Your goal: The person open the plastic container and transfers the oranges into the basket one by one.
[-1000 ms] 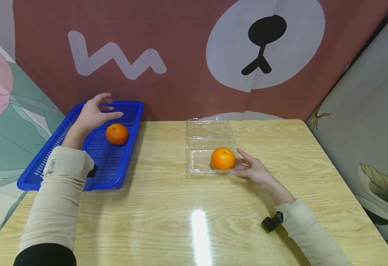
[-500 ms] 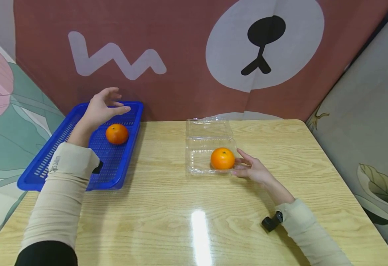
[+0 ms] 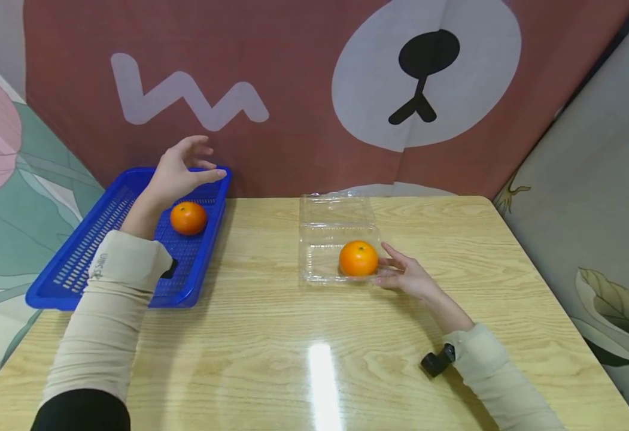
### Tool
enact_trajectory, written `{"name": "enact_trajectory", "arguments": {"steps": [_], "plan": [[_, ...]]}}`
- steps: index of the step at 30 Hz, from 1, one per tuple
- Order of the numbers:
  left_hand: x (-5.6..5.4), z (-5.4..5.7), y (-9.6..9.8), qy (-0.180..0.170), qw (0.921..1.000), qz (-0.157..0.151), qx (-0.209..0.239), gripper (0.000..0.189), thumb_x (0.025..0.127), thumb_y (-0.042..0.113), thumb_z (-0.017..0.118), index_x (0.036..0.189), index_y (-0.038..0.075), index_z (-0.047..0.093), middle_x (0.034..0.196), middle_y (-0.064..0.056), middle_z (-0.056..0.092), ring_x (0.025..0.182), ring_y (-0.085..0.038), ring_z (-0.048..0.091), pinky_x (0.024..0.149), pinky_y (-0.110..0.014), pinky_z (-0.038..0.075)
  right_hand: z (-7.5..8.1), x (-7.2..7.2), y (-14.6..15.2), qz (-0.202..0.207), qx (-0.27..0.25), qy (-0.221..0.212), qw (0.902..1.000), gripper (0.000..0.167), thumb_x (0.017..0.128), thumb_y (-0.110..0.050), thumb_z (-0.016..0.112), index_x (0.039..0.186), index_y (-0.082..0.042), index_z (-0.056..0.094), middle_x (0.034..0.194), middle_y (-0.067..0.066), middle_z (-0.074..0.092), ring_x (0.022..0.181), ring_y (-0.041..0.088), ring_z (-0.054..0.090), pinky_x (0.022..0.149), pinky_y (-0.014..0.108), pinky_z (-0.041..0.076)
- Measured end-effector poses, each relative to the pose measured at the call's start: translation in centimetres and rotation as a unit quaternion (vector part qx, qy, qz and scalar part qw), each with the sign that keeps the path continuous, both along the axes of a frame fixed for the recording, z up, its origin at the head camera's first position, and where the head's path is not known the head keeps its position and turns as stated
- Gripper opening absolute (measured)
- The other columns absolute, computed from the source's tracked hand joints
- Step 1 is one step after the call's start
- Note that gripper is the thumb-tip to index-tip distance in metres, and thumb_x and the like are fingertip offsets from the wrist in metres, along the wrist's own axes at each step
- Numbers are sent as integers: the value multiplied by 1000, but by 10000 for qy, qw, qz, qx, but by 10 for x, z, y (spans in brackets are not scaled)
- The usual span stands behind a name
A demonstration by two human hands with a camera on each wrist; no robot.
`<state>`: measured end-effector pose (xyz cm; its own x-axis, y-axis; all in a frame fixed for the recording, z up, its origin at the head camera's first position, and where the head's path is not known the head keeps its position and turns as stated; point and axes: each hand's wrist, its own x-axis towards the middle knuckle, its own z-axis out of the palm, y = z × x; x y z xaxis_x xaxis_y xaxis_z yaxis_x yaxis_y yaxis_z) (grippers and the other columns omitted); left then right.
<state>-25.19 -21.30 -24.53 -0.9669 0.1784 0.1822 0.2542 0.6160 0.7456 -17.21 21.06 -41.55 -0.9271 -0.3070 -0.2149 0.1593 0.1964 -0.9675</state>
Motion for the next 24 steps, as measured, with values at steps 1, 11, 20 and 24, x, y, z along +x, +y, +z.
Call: {"name": "enact_trajectory", "arguments": {"steps": [1, 11, 20, 24], "plan": [[1, 1, 2, 5, 10000, -16, 12, 73, 83, 27, 67, 142, 10, 28, 133, -13, 43, 109, -27, 51, 95, -44, 40, 0, 0, 0, -8, 15, 0, 10000, 90, 79, -1, 68, 147, -14, 11, 138, 29, 27, 117, 38, 45, 81, 28, 49], [4, 4, 24, 70, 9996, -260, 107, 73, 81, 25, 70, 141, 13, 30, 130, -11, 46, 107, -25, 52, 94, -42, 41, -2, 0, -1, -44, 39, 38, 10000, 90, 78, -2, 69, 147, -16, 13, 139, 28, 28, 117, 36, 46, 82, 28, 49], [7, 4, 41, 165, 9988, -459, 104, 73, 79, 25, 71, 141, 14, 32, 127, -7, 48, 101, -19, 55, 81, -30, 49, -1, 0, 0, -22, -47, -17, 10000, 88, 80, 0, 67, 147, -14, 12, 139, 30, 26, 118, 39, 43, 81, 28, 49], [8, 5, 49, 207, 9979, -575, 219, 72, 79, 21, 72, 140, 13, 33, 125, -8, 49, 99, -20, 56, 79, -27, 49, 0, 0, -1, -36, 14, -16, 10000, 88, 80, 1, 66, 147, -14, 12, 138, 30, 27, 118, 39, 44, 81, 29, 49]]}}
